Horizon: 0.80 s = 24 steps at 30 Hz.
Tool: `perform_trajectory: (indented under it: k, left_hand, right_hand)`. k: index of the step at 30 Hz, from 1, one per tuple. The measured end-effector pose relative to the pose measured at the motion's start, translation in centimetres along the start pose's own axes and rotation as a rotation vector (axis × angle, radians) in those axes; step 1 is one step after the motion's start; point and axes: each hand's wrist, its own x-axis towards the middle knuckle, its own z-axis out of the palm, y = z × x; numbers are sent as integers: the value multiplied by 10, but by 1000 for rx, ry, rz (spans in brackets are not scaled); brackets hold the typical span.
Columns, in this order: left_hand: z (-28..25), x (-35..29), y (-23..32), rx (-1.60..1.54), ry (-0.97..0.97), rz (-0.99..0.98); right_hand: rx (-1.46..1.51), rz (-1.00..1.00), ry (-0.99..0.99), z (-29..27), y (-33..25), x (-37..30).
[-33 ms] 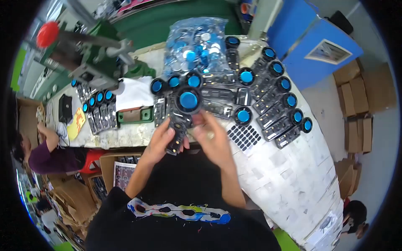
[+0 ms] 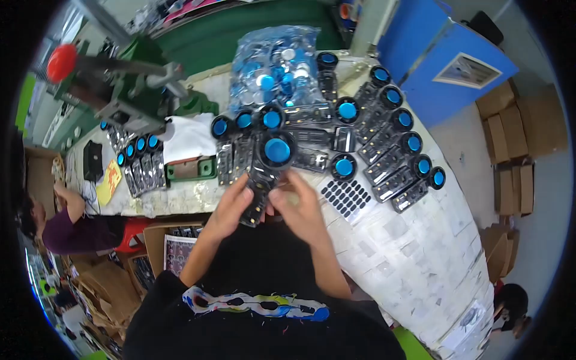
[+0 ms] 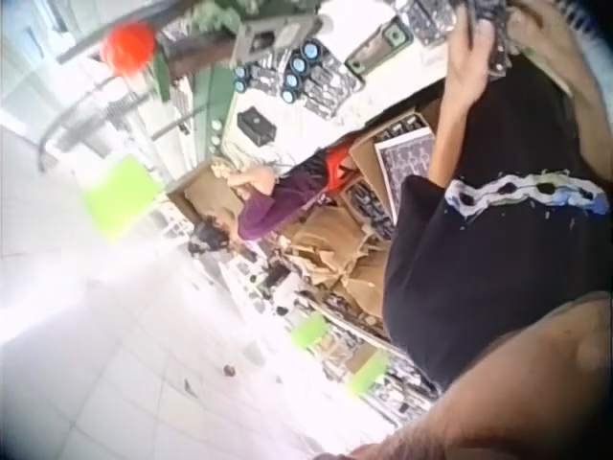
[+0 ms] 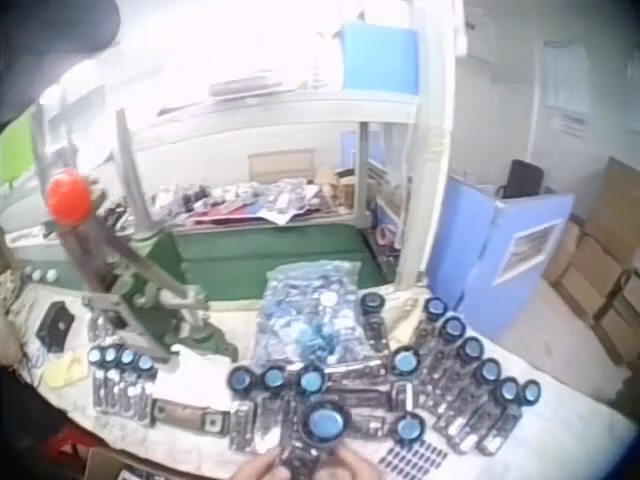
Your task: The person assembles and applies identification stickers to handheld electronic fans at a factory assembly station. The stickers are applied using a manual press machine.
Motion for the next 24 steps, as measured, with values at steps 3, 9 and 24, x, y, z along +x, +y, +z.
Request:
perform_trajectory:
  k: [3,9,24]
  left_hand:
    - [27,8,-7,252,142,181]
    - [27,-7,-13,30,88,-99]
    - [12,-53,-53,-265,103,-22]
  right_hand:
    - [45,-142,162,9,8,6]
    - [-324,-130,14,-8,-10,-2]
    - [-864,-378,180,-16,-9,-31]
